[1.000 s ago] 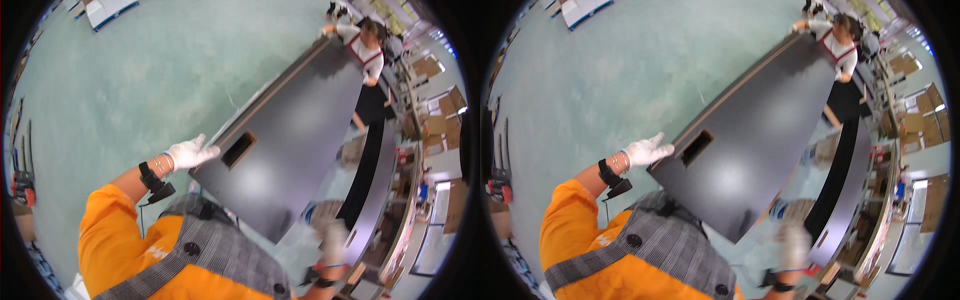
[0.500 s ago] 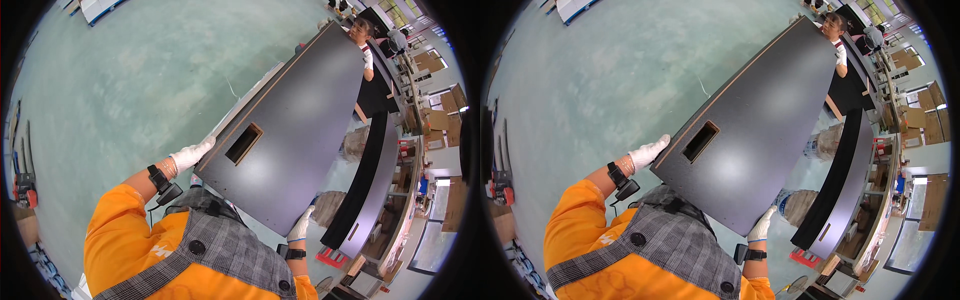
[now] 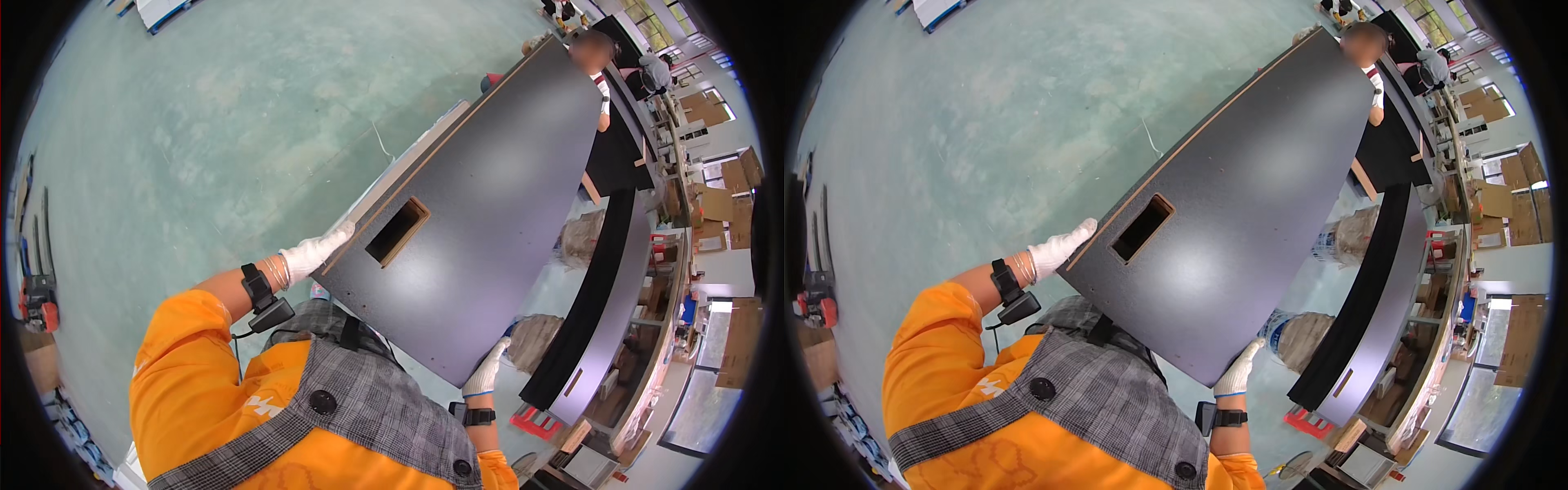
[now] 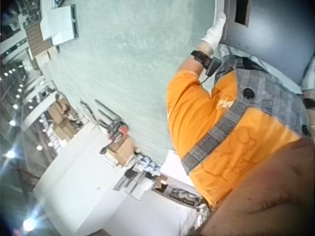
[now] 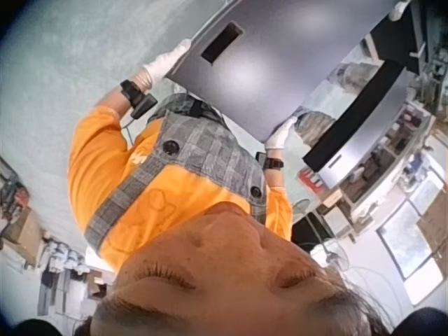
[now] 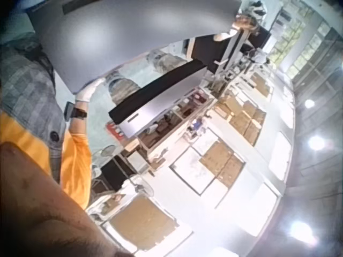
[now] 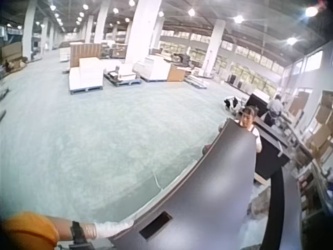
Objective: Lifting and stacking large black furniture panels with a coworker in a factory environment.
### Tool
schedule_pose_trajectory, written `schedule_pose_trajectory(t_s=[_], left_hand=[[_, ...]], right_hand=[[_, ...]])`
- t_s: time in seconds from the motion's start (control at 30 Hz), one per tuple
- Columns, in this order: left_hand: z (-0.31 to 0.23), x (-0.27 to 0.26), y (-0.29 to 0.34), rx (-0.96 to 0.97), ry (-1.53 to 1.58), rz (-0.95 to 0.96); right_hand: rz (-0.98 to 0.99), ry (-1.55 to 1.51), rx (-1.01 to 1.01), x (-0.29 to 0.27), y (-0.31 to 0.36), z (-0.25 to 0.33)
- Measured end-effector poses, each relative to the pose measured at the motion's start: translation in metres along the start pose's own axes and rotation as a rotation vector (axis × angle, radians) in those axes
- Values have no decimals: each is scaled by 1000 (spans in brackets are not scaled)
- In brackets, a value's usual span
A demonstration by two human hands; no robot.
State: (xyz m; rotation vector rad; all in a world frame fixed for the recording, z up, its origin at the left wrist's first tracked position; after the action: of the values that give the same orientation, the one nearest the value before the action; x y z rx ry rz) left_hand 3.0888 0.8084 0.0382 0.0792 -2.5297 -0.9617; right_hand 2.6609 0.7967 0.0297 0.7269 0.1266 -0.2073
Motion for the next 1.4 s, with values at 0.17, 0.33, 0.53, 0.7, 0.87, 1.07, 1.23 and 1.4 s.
schedule_pose_trajectory(t_s=[0.17,0.33,0.53,0.7,0.87,1.07,1.23,1.4], left_hand=[[3,0,0,38,-73,-13],[2,-3,2,-35,-132,-84],[19,-9,-2,57,40,-112],[46,-32,-1,314,685,-250],[88,-26,16,422,980,-737],[93,30,14,38,791,-900],[84,42,10,475,1174,-941],[85,40,10,388,1335,-911]], right_hand=[[-25,24,39,-1,0,-1],[-15,51,19,-1,0,1],[-38,72,2,2,4,3],[-11,34,-25,8,3,10],[120,24,9,10,-2,15],[49,272,-20,-1,-8,15],[30,328,-2,6,2,15],[-32,328,31,14,16,19]])
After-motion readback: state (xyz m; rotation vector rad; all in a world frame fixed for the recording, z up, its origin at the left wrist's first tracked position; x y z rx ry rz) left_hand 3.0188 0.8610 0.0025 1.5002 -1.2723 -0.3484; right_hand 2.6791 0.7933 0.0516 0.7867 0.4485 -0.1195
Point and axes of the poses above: each hand's wrist, its own y-axis away from the middle knuckle, its own x-axis out of the palm, z = x × y, the point moved 3 cm from there along -y, towards the middle knuckle, and after that the axes turned 15 degrees about y, right-handed, at the moved point
